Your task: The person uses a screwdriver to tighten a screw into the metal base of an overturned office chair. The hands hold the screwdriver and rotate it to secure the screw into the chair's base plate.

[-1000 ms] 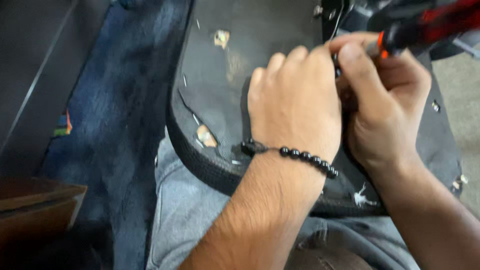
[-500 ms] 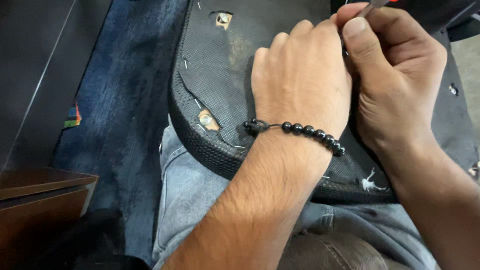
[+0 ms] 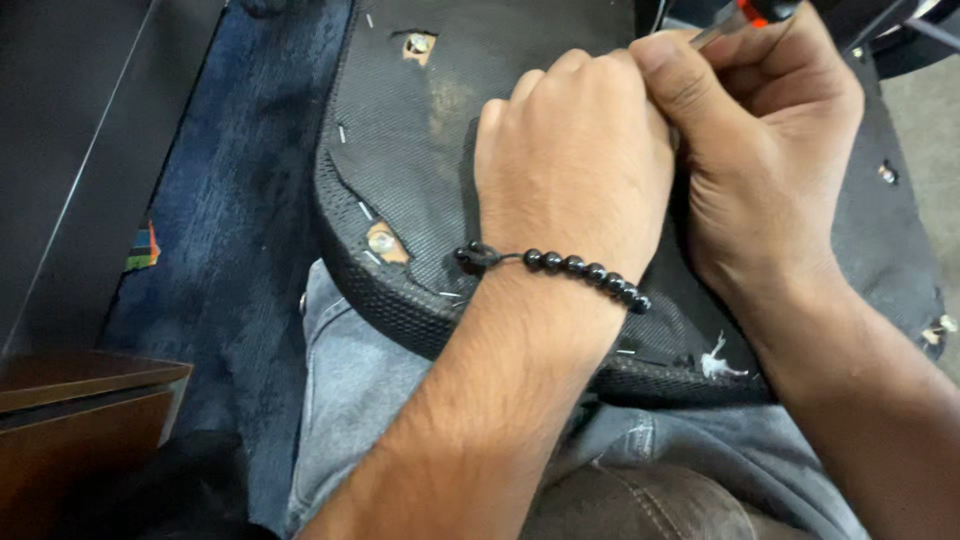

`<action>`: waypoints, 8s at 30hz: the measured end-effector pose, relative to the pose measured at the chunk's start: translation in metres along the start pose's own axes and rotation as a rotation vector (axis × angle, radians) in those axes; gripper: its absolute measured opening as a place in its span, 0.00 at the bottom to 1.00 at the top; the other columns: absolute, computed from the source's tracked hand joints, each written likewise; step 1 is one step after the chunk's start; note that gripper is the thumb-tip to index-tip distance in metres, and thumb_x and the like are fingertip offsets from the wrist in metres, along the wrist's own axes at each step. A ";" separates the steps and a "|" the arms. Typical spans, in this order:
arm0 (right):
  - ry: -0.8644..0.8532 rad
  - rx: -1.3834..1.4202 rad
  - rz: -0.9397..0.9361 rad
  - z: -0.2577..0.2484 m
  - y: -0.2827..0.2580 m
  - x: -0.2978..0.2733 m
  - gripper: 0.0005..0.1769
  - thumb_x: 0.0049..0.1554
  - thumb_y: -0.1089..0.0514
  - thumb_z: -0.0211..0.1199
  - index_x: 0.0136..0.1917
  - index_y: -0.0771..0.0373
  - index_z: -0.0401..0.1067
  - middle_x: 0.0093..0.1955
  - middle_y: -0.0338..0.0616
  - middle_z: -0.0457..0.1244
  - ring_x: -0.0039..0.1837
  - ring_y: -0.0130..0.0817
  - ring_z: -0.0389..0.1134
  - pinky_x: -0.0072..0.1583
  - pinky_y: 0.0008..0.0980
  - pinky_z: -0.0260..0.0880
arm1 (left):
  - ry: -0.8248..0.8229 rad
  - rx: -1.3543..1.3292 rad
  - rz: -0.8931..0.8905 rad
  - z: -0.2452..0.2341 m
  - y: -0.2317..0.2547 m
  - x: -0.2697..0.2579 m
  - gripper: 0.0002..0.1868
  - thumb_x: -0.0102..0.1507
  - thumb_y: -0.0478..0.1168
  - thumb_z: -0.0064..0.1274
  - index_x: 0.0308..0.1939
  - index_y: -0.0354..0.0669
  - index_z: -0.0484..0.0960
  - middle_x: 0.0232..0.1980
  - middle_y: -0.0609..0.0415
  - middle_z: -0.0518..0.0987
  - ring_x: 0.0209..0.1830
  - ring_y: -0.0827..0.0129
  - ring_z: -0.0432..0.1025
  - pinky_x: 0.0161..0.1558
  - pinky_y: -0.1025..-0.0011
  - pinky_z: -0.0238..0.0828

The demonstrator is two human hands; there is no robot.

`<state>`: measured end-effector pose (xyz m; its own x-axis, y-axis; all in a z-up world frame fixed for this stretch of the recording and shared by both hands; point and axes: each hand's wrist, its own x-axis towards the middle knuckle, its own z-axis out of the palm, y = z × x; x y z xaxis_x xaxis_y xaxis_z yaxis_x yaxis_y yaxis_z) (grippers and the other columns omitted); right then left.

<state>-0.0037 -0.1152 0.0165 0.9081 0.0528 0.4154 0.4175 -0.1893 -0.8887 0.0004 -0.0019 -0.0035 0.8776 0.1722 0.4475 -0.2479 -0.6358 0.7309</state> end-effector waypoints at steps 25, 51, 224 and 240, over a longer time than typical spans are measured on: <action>-0.066 -0.038 -0.079 0.005 -0.009 -0.007 0.07 0.67 0.66 0.65 0.53 0.62 0.66 0.57 0.46 0.70 0.58 0.24 0.71 0.64 0.24 0.74 | -0.019 -0.057 0.008 -0.007 -0.001 0.001 0.12 0.62 0.41 0.48 0.29 0.42 0.84 0.36 0.49 0.84 0.42 0.51 0.78 0.47 0.49 0.68; 0.036 -0.102 0.042 0.006 -0.013 0.000 0.05 0.71 0.63 0.58 0.57 0.67 0.72 0.56 0.44 0.70 0.49 0.17 0.69 0.51 0.15 0.69 | 0.053 -0.051 0.049 -0.002 -0.002 0.004 0.09 0.61 0.45 0.56 0.32 0.45 0.85 0.37 0.50 0.83 0.44 0.52 0.78 0.47 0.50 0.70; 0.040 -0.106 0.150 0.020 -0.012 0.006 0.14 0.72 0.62 0.62 0.66 0.69 0.66 0.55 0.44 0.69 0.51 0.18 0.68 0.55 0.18 0.70 | 0.002 -0.112 -0.096 -0.002 -0.004 0.017 0.09 0.66 0.45 0.49 0.39 0.46 0.82 0.39 0.50 0.80 0.41 0.56 0.79 0.45 0.55 0.70; 0.106 -0.068 0.112 0.018 -0.006 0.006 0.08 0.69 0.59 0.62 0.57 0.67 0.70 0.52 0.41 0.70 0.42 0.19 0.65 0.44 0.18 0.66 | -0.061 -0.127 -0.075 -0.009 -0.007 0.020 0.10 0.61 0.48 0.54 0.38 0.47 0.80 0.38 0.50 0.80 0.39 0.52 0.78 0.43 0.53 0.70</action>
<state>-0.0002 -0.0958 0.0213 0.9391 -0.0751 0.3353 0.3071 -0.2542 -0.9171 0.0162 0.0130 0.0050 0.9180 0.1670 0.3596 -0.2272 -0.5216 0.8224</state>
